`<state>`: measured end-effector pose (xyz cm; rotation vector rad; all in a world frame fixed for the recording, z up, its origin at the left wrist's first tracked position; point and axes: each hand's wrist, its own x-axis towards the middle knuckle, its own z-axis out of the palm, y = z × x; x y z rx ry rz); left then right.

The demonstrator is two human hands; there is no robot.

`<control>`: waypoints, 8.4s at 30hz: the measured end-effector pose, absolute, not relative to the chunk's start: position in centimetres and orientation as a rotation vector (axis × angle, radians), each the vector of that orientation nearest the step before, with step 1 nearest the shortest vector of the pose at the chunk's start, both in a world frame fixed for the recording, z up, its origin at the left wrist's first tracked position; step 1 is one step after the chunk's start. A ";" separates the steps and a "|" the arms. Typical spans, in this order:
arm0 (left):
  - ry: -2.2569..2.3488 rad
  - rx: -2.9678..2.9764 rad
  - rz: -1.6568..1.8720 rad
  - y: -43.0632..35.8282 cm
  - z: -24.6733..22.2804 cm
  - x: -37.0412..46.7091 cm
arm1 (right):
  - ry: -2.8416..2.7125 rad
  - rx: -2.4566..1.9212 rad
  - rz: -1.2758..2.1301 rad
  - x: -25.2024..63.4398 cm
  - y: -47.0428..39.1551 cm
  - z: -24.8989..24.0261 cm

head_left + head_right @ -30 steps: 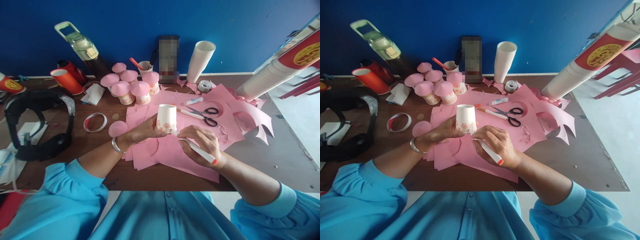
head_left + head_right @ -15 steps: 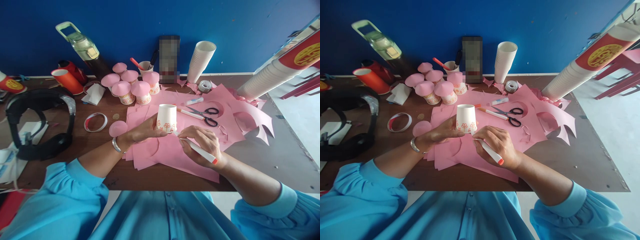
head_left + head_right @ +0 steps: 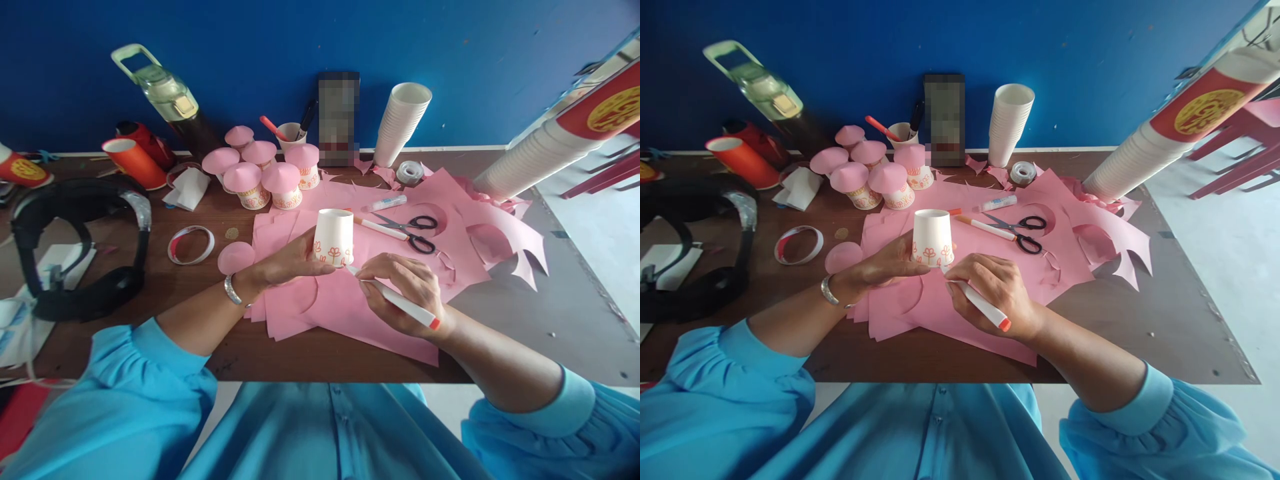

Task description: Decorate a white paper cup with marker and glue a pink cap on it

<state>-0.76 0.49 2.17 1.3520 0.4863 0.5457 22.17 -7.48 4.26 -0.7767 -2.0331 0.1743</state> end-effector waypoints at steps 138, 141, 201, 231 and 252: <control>0.580 1.446 0.650 0.6 0.4 -1.3 | -1.978 -0.983 0.143 22.7 -6.7 2.0; 0.599 1.444 0.634 0.5 0.3 -1.4 | -1.986 -0.978 0.148 22.6 -6.6 1.9; 0.702 1.469 0.781 0.5 1.5 -1.8 | -1.955 -1.043 0.130 22.3 -6.4 1.8; 0.938 1.797 1.388 2.2 2.0 -1.6 | -1.871 -1.062 0.231 22.5 -5.2 0.5; 1.147 1.958 1.220 3.1 3.7 -1.3 | -1.843 -1.012 0.252 22.1 -6.0 3.4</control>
